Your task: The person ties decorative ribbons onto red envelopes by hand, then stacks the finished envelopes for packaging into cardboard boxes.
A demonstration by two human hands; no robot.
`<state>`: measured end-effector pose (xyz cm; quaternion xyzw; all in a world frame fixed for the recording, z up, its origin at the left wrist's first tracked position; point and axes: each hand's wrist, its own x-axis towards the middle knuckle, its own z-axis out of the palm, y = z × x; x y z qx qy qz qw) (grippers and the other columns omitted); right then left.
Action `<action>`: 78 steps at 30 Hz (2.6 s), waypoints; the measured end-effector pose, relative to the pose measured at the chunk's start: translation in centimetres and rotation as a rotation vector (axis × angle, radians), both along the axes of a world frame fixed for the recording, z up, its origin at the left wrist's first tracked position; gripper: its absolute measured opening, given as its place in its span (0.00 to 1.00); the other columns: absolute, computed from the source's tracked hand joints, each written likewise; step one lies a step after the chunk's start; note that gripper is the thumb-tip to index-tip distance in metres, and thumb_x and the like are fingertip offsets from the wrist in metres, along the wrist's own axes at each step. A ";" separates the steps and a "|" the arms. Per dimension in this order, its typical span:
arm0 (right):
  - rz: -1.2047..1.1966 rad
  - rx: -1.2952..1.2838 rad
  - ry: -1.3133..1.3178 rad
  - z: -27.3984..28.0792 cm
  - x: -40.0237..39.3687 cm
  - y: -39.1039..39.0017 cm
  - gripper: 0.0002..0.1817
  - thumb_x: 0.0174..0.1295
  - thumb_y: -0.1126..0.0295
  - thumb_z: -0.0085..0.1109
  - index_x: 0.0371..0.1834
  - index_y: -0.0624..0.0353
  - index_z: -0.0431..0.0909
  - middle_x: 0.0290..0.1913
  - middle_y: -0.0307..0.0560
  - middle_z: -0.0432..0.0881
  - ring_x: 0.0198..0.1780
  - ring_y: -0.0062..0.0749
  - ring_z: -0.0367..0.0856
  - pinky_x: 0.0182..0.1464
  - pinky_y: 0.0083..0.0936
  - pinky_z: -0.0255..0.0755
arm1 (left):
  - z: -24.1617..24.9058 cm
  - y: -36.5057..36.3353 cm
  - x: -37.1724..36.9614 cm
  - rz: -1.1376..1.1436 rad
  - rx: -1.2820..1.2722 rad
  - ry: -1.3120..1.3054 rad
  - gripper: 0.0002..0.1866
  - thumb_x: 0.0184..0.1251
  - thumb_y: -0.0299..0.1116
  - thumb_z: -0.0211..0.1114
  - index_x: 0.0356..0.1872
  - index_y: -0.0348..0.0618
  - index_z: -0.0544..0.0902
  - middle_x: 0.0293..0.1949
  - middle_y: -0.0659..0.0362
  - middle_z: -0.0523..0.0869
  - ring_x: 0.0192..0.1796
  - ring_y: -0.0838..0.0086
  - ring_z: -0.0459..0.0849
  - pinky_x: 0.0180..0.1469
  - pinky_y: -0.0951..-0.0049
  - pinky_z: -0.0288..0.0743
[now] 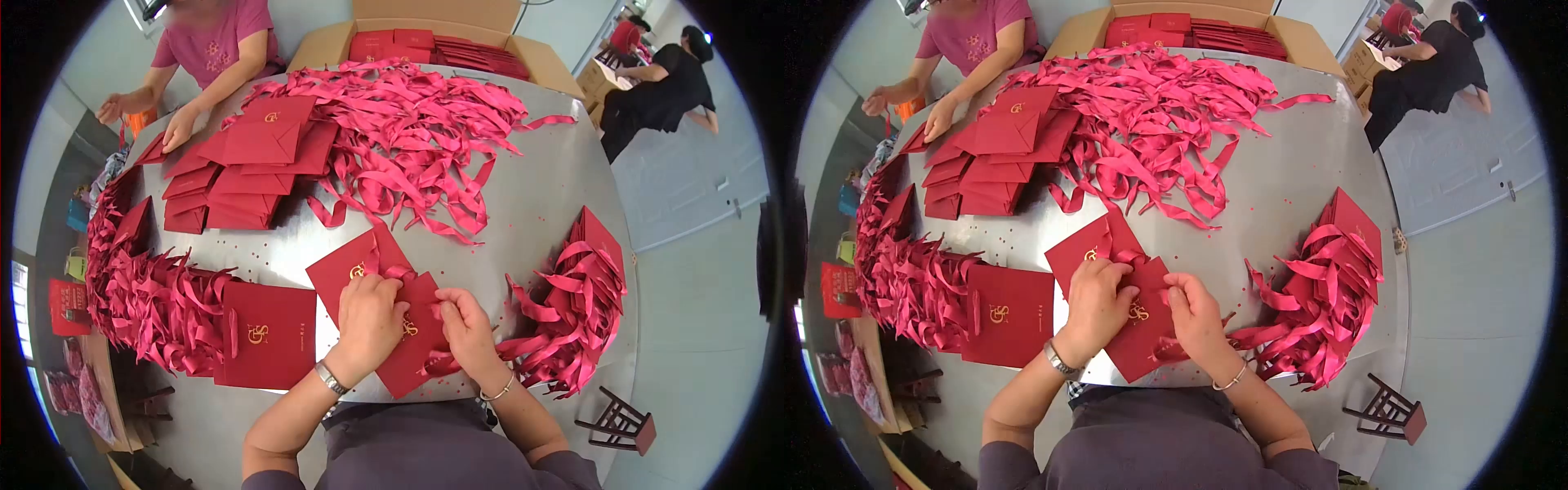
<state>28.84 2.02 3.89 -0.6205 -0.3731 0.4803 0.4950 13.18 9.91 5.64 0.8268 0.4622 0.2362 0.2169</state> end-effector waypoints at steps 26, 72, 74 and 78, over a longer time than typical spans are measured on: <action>0.218 0.312 -0.770 3.3 -2.5 -0.3 0.06 0.60 0.72 0.62 0.31 0.62 0.76 0.27 0.52 0.80 0.28 0.48 0.81 0.31 0.38 0.74 | 1.0 -3.2 -2.9 0.015 -0.641 -0.409 0.10 0.61 0.23 0.63 0.44 0.33 0.82 0.34 0.47 0.87 0.38 0.59 0.87 0.41 0.67 0.79; 0.561 -0.082 -0.436 1.9 0.2 -0.3 0.10 0.62 0.72 0.61 0.43 0.65 0.80 0.28 0.43 0.83 0.32 0.21 0.80 0.36 0.23 0.73 | 0.9 -6.2 -7.0 0.314 0.062 -0.114 0.18 0.58 0.22 0.63 0.52 0.35 0.78 0.39 0.47 0.81 0.37 0.53 0.83 0.38 0.60 0.79; 0.561 -0.083 -0.508 2.6 0.0 -0.3 0.11 0.60 0.71 0.62 0.43 0.65 0.80 0.27 0.46 0.82 0.30 0.22 0.78 0.34 0.24 0.72 | 1.3 -7.5 -7.3 0.155 -0.068 0.025 0.17 0.56 0.22 0.66 0.49 0.35 0.80 0.43 0.45 0.82 0.46 0.50 0.82 0.48 0.59 0.78; 0.611 -0.014 -0.538 3.4 0.6 -1.1 0.12 0.58 0.71 0.62 0.44 0.64 0.80 0.26 0.47 0.79 0.28 0.23 0.75 0.33 0.25 0.70 | 0.6 -8.3 -7.4 0.192 -0.100 -0.006 0.18 0.53 0.24 0.69 0.47 0.36 0.82 0.44 0.47 0.82 0.50 0.53 0.81 0.51 0.60 0.77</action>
